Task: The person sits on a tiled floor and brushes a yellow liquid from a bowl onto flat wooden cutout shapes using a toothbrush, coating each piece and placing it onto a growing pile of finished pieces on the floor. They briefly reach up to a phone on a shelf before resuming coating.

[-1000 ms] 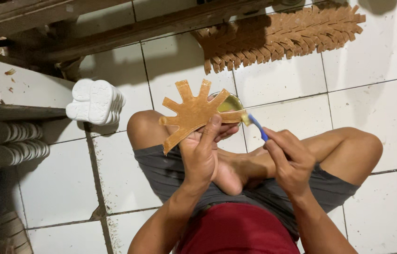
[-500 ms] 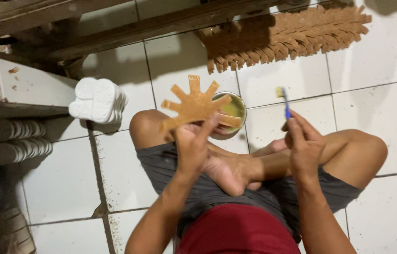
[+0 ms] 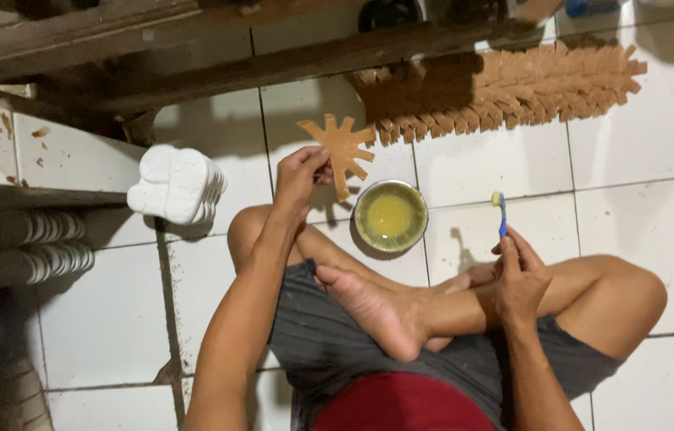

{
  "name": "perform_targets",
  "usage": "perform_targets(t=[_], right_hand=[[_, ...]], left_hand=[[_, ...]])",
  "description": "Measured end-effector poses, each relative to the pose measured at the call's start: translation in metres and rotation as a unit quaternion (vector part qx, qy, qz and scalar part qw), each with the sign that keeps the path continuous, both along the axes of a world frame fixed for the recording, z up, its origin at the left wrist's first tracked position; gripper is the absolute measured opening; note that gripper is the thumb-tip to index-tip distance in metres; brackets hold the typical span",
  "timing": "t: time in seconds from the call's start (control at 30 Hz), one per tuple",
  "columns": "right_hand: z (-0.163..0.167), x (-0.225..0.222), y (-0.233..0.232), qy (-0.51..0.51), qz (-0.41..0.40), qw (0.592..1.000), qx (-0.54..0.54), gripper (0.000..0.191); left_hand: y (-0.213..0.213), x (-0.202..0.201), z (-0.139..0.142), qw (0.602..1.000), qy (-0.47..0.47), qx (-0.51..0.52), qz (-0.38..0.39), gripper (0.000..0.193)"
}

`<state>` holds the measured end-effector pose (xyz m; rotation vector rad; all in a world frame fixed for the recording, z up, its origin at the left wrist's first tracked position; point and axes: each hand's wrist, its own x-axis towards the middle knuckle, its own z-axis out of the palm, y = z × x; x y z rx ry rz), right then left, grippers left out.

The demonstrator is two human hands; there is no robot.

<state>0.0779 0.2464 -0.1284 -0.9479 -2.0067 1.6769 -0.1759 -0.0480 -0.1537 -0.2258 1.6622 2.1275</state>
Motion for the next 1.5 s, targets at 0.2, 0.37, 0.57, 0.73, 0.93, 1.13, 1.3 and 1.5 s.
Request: perform_targets(t=[0.2, 0.37, 0.57, 0.73, 0.93, 1.13, 1.3, 1.5], right_hand=[[-0.001, -0.007, -0.005, -0.023, 0.002, 1.0, 0.02, 0.027], [0.002, -0.01, -0.006, -0.056, -0.005, 0.998, 0.031, 0.028], [0.002, -0.014, -0.006, -0.063, 0.001, 0.998, 0.019, 0.028], [-0.002, -0.014, -0.005, -0.073, 0.003, 0.997, 0.011, 0.027], [-0.007, -0.015, -0.006, -0.061, 0.016, 0.998, -0.004, 0.027], [-0.01, -0.017, -0.007, -0.073, 0.031, 0.997, -0.005, 0.028], [-0.017, -0.017, -0.006, -0.074, 0.031, 0.997, -0.021, 0.027], [-0.035, -0.017, -0.001, -0.102, 0.059, 0.993, -0.005, 0.023]], left_hand=[[0.046, -0.064, -0.031, 0.984, -0.043, -0.168, -0.041, 0.023], [0.069, -0.099, -0.048, 0.976, -0.078, -0.2, -0.03, 0.022], [0.075, -0.105, -0.067, 0.984, -0.074, -0.162, -0.013, 0.023], [0.073, -0.108, -0.073, 0.984, -0.08, -0.161, -0.005, 0.02], [0.076, -0.108, -0.076, 0.982, -0.076, -0.175, 0.009, 0.021], [0.082, -0.105, -0.072, 0.982, -0.068, -0.175, 0.023, 0.02], [0.085, -0.101, -0.066, 0.971, -0.073, -0.225, 0.043, 0.021], [0.06, -0.064, -0.059, 0.967, -0.068, -0.237, 0.07, 0.028]])
